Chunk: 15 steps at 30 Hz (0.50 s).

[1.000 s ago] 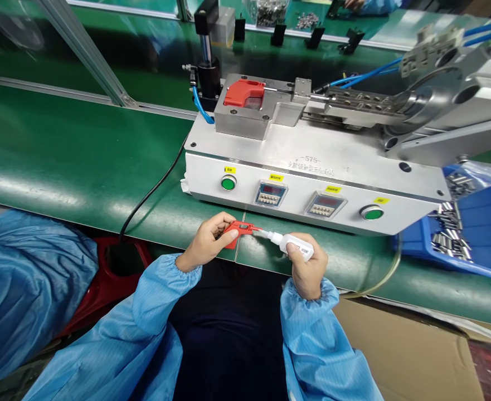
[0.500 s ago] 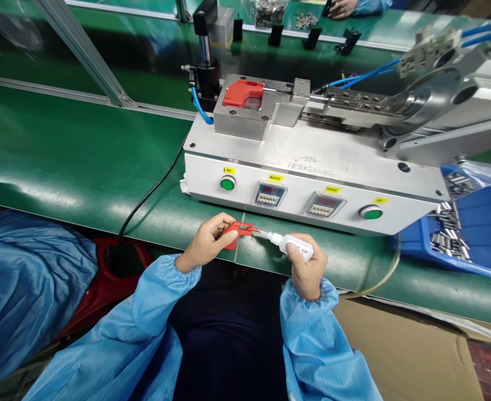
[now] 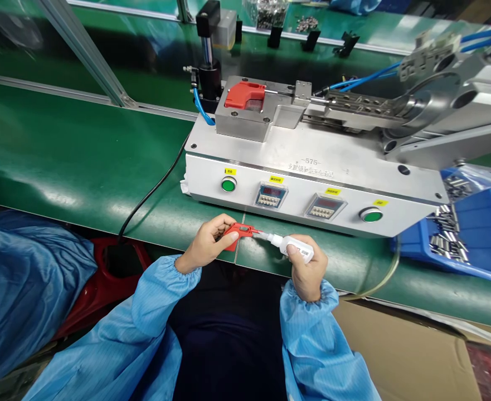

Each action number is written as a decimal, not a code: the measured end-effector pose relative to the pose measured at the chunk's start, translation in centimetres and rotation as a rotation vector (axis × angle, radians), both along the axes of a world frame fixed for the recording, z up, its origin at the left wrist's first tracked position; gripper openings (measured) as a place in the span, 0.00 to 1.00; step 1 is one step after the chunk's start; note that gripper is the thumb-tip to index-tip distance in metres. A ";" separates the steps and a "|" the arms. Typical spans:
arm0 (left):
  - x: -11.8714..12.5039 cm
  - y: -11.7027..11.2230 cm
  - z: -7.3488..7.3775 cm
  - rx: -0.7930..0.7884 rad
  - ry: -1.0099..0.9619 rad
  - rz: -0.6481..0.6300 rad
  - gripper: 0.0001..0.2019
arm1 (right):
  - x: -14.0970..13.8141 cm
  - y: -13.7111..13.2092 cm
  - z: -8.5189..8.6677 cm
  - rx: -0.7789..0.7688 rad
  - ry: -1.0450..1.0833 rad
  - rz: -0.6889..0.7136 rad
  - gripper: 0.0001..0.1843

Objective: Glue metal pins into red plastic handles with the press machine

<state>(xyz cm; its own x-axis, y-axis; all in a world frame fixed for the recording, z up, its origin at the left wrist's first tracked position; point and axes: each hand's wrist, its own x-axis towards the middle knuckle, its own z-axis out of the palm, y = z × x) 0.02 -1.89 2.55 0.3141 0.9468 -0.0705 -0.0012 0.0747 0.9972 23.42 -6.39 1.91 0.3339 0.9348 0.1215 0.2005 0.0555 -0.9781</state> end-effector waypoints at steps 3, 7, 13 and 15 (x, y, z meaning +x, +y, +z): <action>0.0 0.0 0.0 -0.002 0.001 -0.005 0.19 | 0.1 0.0 -0.3 0.001 0.019 -0.002 0.22; -0.1 0.0 0.0 0.019 -0.017 -0.019 0.17 | 0.1 0.0 -0.5 0.002 0.035 -0.005 0.23; -0.1 0.0 0.0 0.034 -0.010 -0.023 0.16 | 0.2 -0.1 -0.6 0.002 0.038 -0.009 0.25; -0.1 0.0 0.0 0.039 -0.012 -0.024 0.16 | 0.3 -0.1 -0.7 0.000 0.042 -0.006 0.25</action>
<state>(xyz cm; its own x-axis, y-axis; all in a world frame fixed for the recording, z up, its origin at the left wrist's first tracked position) -0.12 -1.86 2.55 0.3371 0.9410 -0.0302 -0.0115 0.0362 0.9993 23.69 -6.48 1.19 0.3442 0.9328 0.1072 0.1598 0.0543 -0.9856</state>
